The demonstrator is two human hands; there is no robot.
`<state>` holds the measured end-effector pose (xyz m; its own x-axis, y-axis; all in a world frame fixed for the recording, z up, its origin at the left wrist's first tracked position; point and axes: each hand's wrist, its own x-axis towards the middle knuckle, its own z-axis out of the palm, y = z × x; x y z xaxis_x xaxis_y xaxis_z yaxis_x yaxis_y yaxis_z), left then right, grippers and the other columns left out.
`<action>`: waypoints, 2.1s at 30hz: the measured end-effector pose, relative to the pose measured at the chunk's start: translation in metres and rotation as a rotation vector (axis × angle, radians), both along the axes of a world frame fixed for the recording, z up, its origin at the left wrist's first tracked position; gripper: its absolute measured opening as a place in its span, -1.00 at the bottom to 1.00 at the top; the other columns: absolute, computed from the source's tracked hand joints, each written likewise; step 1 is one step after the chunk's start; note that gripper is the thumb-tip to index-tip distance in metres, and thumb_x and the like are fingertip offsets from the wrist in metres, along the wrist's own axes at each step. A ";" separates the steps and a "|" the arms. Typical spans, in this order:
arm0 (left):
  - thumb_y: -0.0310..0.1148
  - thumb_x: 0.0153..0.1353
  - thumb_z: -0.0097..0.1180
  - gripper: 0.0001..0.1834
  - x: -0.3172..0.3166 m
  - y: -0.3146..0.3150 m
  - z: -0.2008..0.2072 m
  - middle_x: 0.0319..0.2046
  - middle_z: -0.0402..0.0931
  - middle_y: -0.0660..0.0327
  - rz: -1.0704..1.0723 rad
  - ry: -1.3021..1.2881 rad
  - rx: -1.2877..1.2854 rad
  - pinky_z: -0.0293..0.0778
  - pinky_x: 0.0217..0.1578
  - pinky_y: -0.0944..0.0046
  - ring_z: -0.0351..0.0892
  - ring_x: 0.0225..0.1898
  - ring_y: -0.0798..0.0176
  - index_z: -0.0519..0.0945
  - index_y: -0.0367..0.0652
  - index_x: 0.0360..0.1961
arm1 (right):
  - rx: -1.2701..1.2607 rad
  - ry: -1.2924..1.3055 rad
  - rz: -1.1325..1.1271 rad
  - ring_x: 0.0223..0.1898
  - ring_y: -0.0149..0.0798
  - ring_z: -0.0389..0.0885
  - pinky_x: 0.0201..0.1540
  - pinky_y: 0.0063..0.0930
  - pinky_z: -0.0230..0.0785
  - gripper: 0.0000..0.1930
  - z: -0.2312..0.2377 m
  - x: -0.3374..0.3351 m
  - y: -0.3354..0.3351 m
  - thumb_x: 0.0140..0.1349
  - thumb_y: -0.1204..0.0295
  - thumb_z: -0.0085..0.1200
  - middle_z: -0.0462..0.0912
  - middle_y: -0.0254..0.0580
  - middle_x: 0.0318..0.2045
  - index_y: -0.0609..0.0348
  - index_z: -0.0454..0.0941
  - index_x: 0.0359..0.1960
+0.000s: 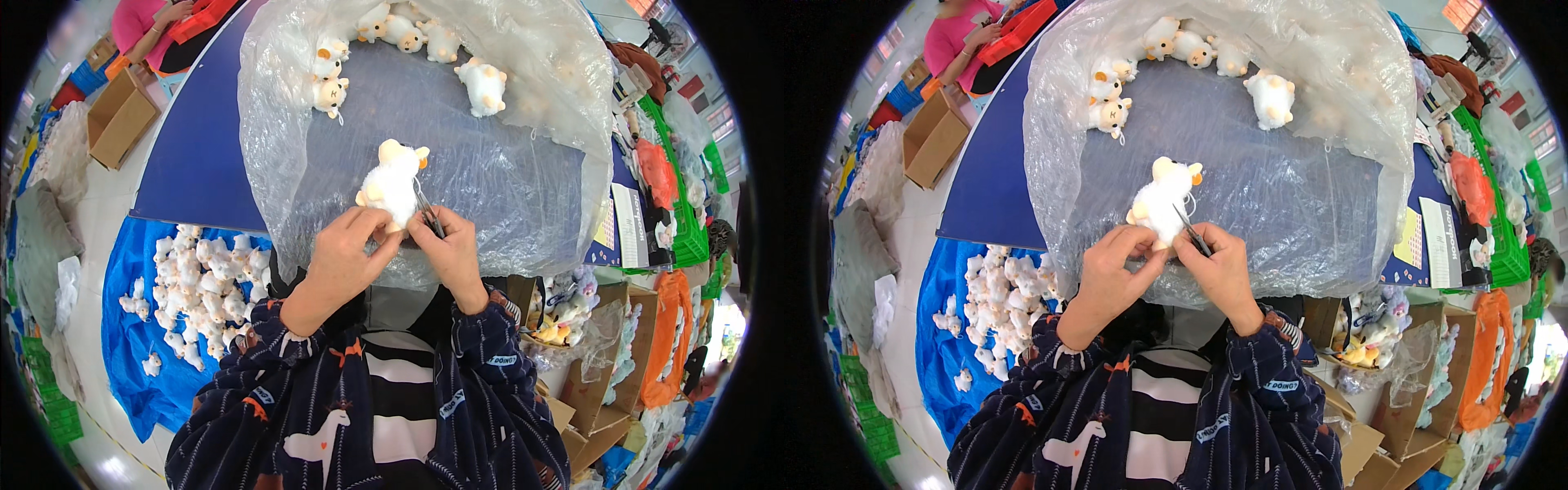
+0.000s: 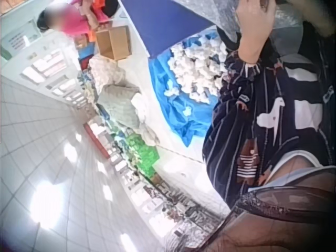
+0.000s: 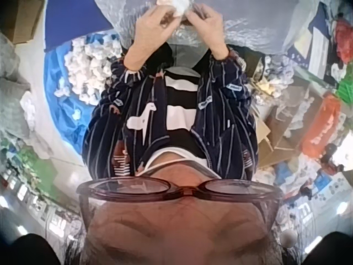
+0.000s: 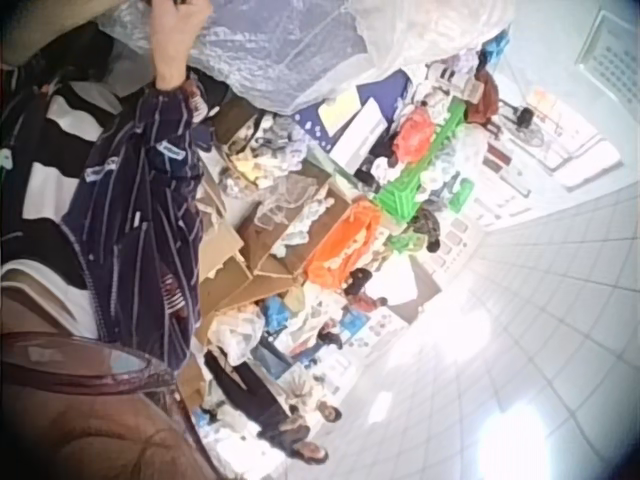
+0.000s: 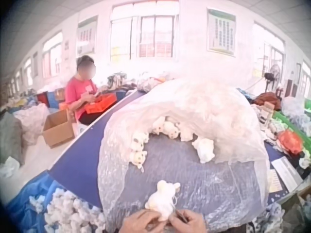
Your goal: The person repeatedly picks up small white plush toys from a plastic bag on a table and uses scissors to trim loose threads or excess material from the toys. After trimming, the person places the toys back into the bag. The process is repeated for multiple toys throughout the clip.
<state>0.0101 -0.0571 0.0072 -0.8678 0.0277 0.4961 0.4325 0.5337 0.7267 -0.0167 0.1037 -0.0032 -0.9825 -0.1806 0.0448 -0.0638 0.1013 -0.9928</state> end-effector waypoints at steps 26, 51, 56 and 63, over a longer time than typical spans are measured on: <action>-0.59 0.06 0.16 -0.78 -0.012 -0.001 -0.028 -0.40 0.54 0.25 -0.189 -0.330 0.568 0.49 -0.27 0.42 0.53 -0.34 0.43 0.51 -0.31 -0.22 | 0.202 0.431 -0.029 -0.31 -0.20 0.61 -0.33 -0.46 0.46 -0.68 0.001 0.018 0.000 0.02 0.49 0.20 0.57 -0.13 -0.27 0.16 0.49 -0.14; -0.47 0.26 -0.07 -0.86 -0.042 -0.034 -0.017 -0.41 0.46 0.22 -0.144 -0.188 0.463 0.41 -0.29 0.38 0.44 -0.38 0.41 0.46 -0.32 -0.21 | 0.255 0.248 -1.975 -0.64 -0.58 0.24 -0.62 -0.66 0.05 -0.84 -0.048 0.325 0.364 0.15 0.40 0.02 0.40 -0.48 -0.60 0.24 0.59 -0.38; -0.48 0.22 -0.01 -0.85 -0.036 -0.043 -0.017 -0.41 0.46 0.26 -0.092 -0.142 0.399 0.43 -0.31 0.41 0.45 -0.38 0.41 0.49 -0.30 -0.22 | 0.198 0.218 -2.267 -0.51 -0.33 0.48 -0.48 -0.41 0.35 -0.66 -0.093 0.396 0.407 0.22 0.20 0.03 0.57 -0.24 -0.44 0.29 0.56 -0.25; -0.39 0.11 0.11 -0.75 -0.052 -0.019 0.051 -0.23 0.51 0.08 -0.194 -0.114 -0.100 0.46 -0.26 0.25 0.52 -0.24 0.13 0.52 -0.27 -0.20 | -0.126 0.402 -1.578 -0.67 -0.60 0.13 -0.65 -0.70 -0.06 -0.71 -0.016 0.166 0.297 0.29 0.25 -0.08 0.34 -0.49 -0.51 0.13 0.48 -0.07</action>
